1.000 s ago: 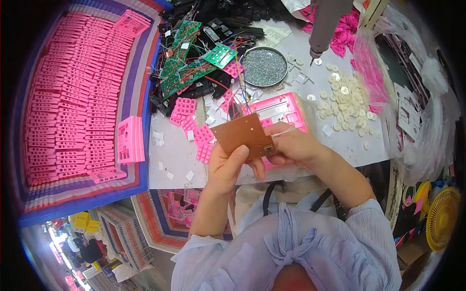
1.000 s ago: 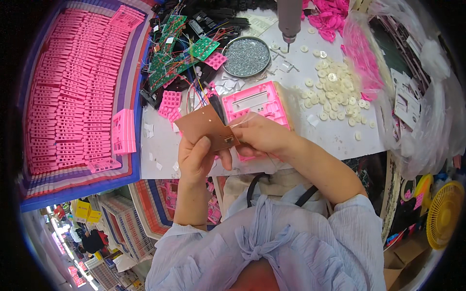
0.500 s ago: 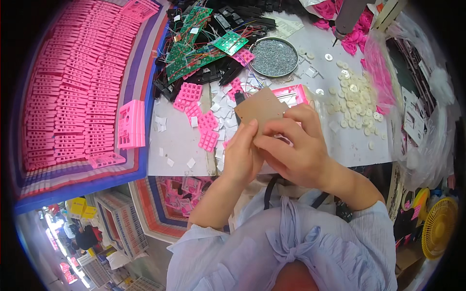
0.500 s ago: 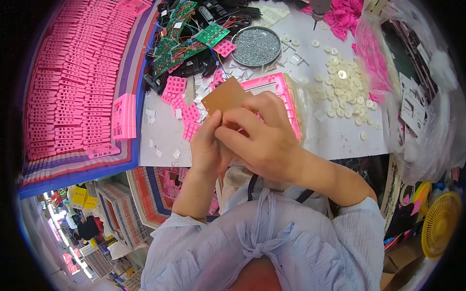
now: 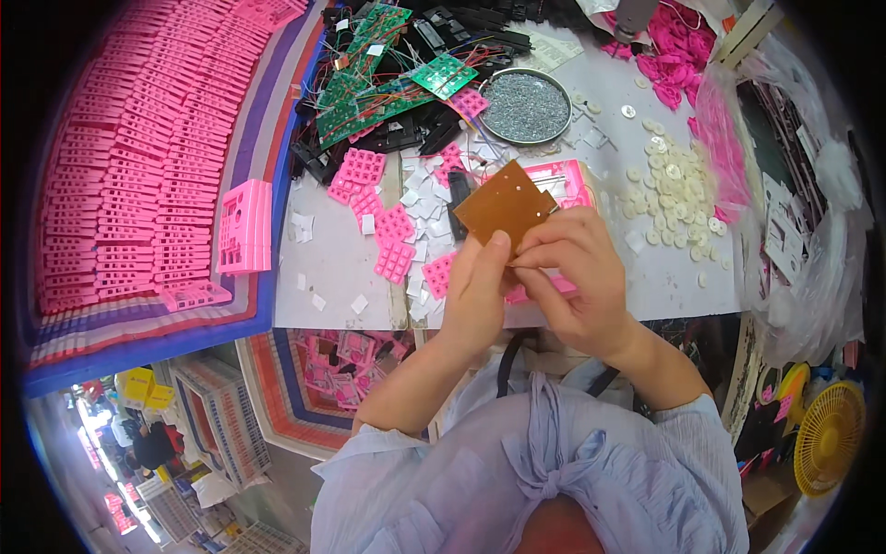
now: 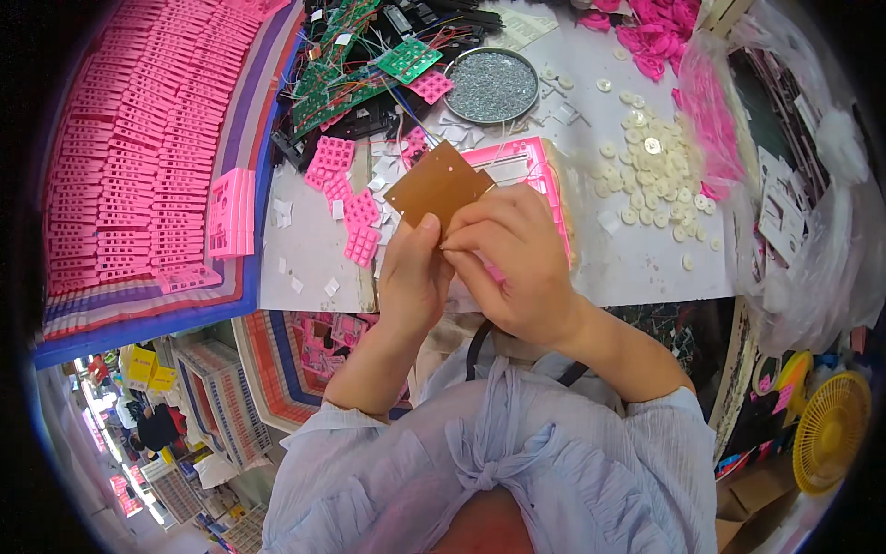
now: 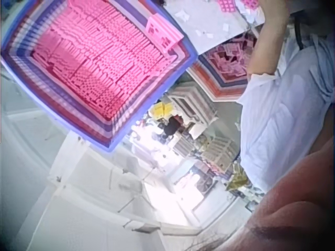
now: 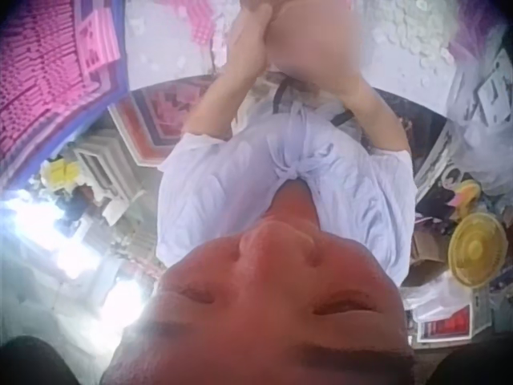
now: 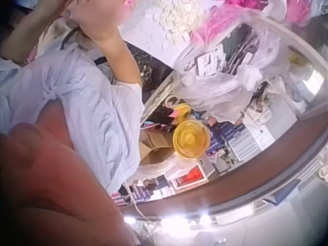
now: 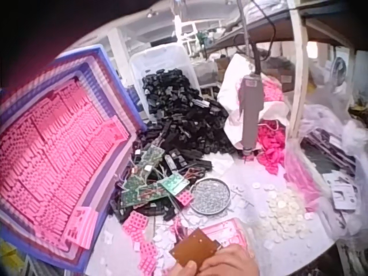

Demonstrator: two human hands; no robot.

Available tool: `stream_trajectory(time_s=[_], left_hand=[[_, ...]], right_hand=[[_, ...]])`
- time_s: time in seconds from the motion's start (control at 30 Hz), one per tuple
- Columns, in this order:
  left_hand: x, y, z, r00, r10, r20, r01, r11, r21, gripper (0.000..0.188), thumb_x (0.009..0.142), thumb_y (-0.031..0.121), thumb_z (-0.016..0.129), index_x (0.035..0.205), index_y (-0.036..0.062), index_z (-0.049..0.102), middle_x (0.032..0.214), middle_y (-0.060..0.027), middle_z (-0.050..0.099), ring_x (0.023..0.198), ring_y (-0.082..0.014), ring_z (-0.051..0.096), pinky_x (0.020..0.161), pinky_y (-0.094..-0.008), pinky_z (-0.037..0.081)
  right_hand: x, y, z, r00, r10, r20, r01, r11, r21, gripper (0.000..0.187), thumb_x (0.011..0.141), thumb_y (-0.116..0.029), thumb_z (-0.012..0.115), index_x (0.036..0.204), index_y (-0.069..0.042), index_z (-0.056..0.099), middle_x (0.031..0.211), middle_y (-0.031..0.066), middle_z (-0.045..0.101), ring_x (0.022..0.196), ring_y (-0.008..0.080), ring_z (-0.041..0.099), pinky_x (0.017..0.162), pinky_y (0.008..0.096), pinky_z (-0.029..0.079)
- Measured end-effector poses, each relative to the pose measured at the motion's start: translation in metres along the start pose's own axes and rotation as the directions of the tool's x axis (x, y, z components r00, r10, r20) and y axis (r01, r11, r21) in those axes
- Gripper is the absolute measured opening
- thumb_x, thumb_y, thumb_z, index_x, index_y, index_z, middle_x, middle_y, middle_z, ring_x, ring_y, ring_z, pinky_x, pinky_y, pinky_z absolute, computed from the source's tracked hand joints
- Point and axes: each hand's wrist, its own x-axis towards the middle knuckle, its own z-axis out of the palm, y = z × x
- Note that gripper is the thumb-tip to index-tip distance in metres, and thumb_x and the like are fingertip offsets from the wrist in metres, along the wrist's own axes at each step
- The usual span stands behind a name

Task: Assembling internal circuit boards and external keypads into a pink toy calculator casing.

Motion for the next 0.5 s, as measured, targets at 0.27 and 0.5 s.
stream_trajectory(time_s=[0.27, 0.5], left_hand=[[-0.010, 0.015, -0.015, 0.978, 0.004, -0.208, 0.018, 0.994, 0.104, 0.035, 0.102, 0.025, 0.052, 0.124, -0.0016, 0.055, 0.108, -0.0129, 0.067, 0.088, -0.0216, 0.067, 0.071, -0.0359, 0.055], [-0.026, 0.033, -0.045, 0.966, 0.146, -0.211, -0.111, 0.979, 0.169, 0.047, 0.104, 0.030, 0.043, 0.138, -0.0027, 0.044, 0.120, -0.0207, 0.062, 0.078, -0.0191, 0.058, 0.049, -0.0242, 0.041]], right_hand=[[-0.047, 0.018, -0.116, 0.959, 0.189, -0.212, -0.239, 0.941, -0.241, 0.012, 0.078, 0.003, 0.075, 0.088, -0.002, 0.069, 0.090, 0.0096, 0.066, 0.083, 0.0239, 0.059, 0.074, 0.0331, 0.047], [-0.194, 0.008, -0.260, 0.688, 0.462, -0.560, -0.714, 0.296, -0.634, 0.009, 0.086, -0.011, 0.071, 0.088, -0.003, 0.070, 0.080, 0.0104, 0.065, 0.070, 0.0252, 0.063, 0.064, 0.0339, 0.049]])
